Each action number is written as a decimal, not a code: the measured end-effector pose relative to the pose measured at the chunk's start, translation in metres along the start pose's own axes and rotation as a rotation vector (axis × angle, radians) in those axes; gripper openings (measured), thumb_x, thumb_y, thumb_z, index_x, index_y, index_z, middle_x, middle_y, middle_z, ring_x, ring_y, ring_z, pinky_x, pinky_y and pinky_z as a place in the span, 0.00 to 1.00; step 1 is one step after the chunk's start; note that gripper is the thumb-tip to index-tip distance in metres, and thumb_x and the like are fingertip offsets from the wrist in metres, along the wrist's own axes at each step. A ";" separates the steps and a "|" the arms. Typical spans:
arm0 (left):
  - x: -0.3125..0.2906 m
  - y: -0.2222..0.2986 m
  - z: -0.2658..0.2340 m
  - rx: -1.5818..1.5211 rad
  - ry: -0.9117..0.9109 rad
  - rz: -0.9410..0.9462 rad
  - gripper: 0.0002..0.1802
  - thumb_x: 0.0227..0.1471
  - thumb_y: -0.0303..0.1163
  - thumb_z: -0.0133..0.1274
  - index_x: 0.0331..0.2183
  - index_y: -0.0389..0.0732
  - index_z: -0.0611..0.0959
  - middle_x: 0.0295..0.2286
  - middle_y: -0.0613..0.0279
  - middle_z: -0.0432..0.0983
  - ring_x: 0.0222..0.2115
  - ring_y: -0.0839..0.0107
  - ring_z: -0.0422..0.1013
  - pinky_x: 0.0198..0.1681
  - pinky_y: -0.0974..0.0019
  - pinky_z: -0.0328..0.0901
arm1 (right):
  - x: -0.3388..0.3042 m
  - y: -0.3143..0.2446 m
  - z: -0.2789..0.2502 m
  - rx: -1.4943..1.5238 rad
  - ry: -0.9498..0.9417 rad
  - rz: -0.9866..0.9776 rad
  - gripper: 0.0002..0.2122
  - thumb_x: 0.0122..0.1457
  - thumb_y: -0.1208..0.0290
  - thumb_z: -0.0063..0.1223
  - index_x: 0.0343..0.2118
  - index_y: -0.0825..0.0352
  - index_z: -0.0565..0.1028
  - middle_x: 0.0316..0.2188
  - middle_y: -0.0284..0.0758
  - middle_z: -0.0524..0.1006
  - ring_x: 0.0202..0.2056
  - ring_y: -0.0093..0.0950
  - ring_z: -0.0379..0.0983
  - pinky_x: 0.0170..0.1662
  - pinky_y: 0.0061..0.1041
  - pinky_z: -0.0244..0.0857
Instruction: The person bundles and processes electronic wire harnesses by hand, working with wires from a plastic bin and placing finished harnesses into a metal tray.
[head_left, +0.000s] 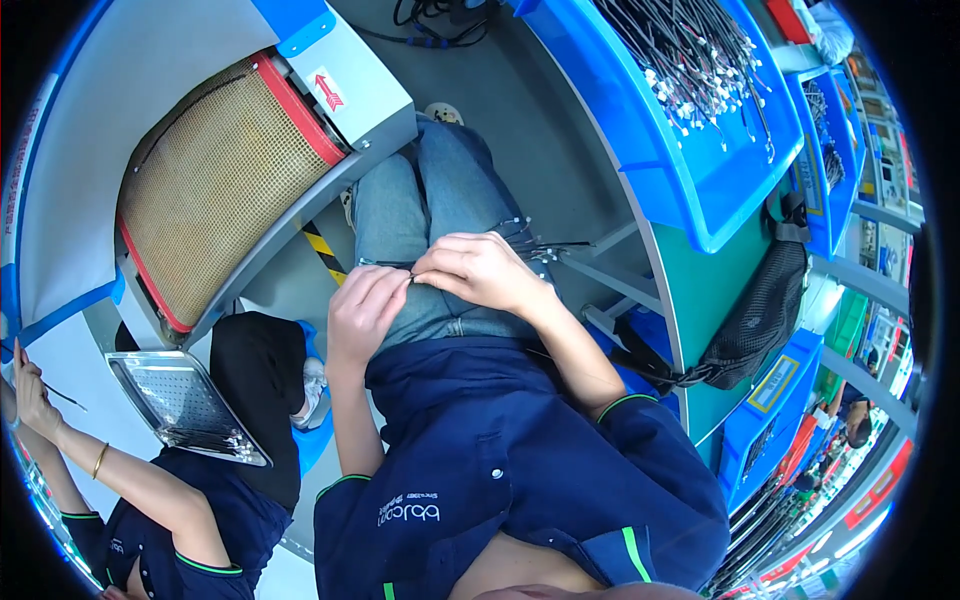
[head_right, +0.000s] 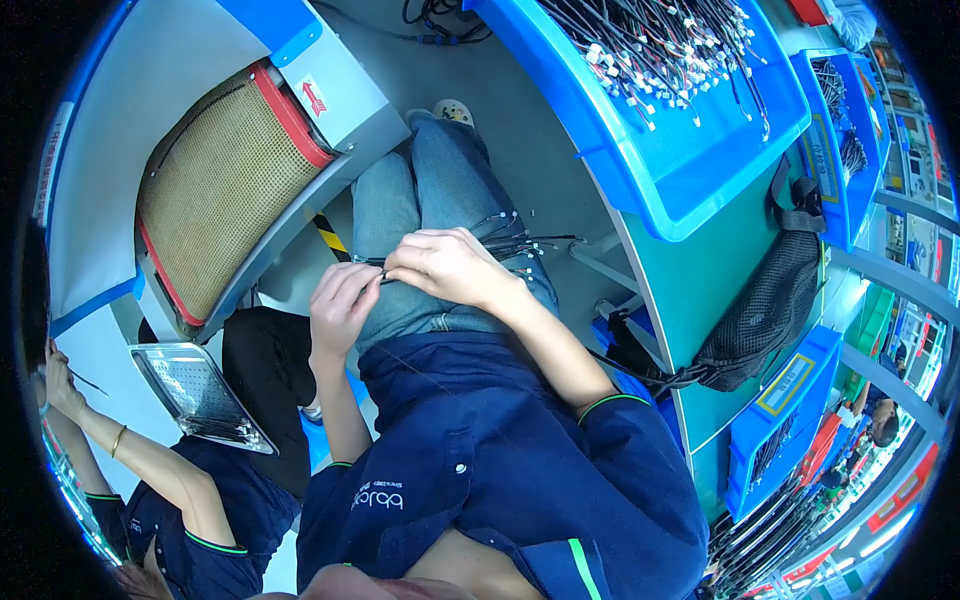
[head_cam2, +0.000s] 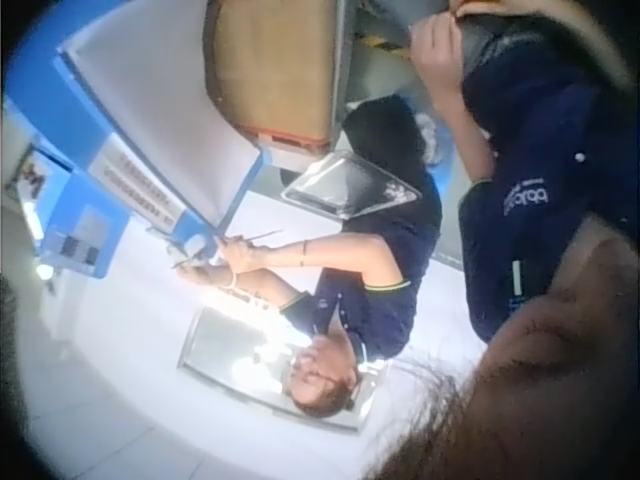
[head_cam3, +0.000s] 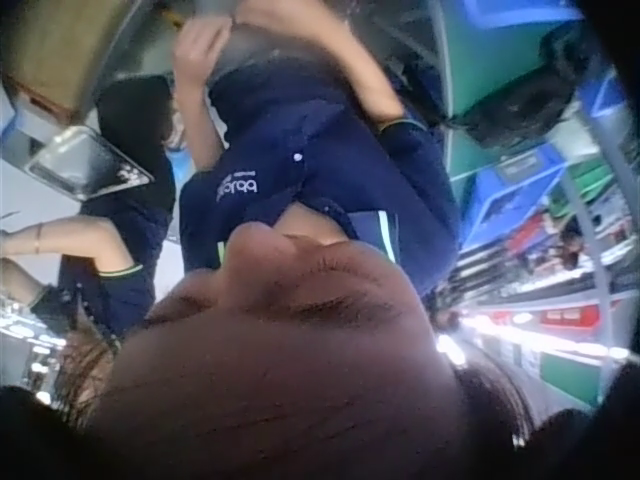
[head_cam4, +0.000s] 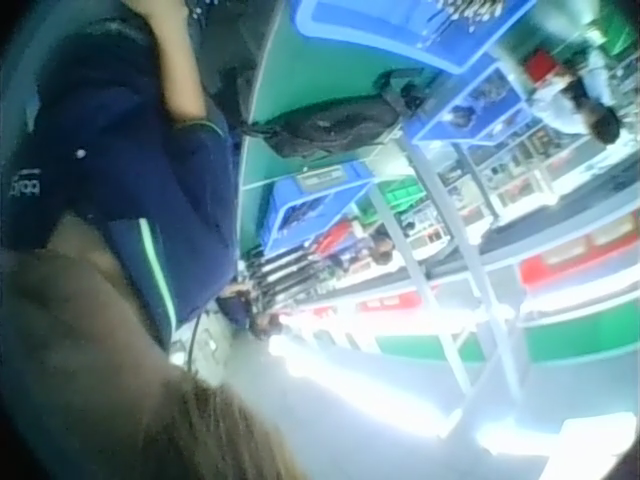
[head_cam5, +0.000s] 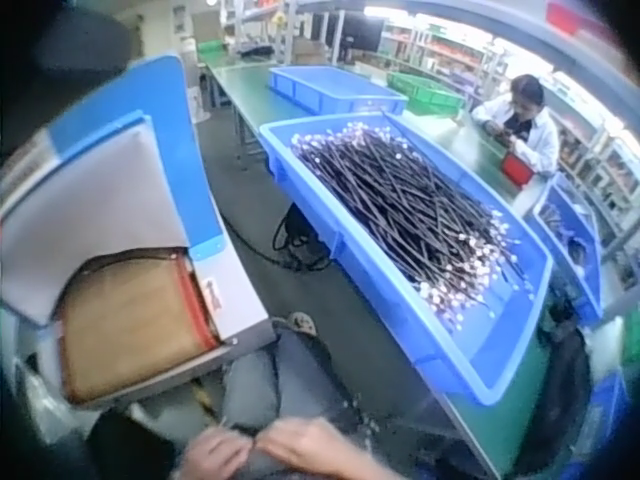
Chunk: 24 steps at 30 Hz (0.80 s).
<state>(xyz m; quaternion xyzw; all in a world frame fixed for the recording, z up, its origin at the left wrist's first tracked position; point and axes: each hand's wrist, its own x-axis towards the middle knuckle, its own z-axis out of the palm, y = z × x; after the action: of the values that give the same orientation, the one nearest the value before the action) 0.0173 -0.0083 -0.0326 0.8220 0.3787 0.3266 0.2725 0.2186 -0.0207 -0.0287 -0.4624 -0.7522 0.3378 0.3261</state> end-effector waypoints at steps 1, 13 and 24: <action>0.000 -0.001 -0.001 0.001 -0.001 0.000 0.11 0.37 0.21 0.61 0.29 0.36 0.81 0.27 0.59 0.76 0.28 0.62 0.73 0.31 0.64 0.68 | 0.000 0.001 -0.001 0.001 0.001 0.000 0.05 0.50 0.71 0.59 0.28 0.65 0.77 0.23 0.33 0.74 0.27 0.31 0.73 0.30 0.27 0.68; 0.001 0.001 0.004 -0.022 0.044 -0.033 0.10 0.33 0.20 0.61 0.26 0.38 0.80 0.25 0.60 0.76 0.26 0.63 0.73 0.30 0.65 0.68 | -0.003 0.005 -0.010 0.079 0.011 0.026 0.05 0.51 0.72 0.58 0.29 0.66 0.76 0.24 0.35 0.74 0.27 0.32 0.72 0.32 0.28 0.67; -0.018 -0.003 -0.052 0.142 0.034 -0.328 0.07 0.39 0.17 0.57 0.26 0.34 0.78 0.26 0.55 0.75 0.28 0.61 0.72 0.33 0.65 0.66 | -0.039 0.015 -0.119 -0.269 -0.049 0.332 0.06 0.52 0.69 0.56 0.30 0.64 0.76 0.25 0.34 0.75 0.30 0.33 0.73 0.33 0.30 0.66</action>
<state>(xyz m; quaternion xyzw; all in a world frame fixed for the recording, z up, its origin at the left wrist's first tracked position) -0.0320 -0.0105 -0.0071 0.7609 0.5343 0.2638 0.2570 0.3350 -0.0264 0.0185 -0.6110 -0.7116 0.2945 0.1830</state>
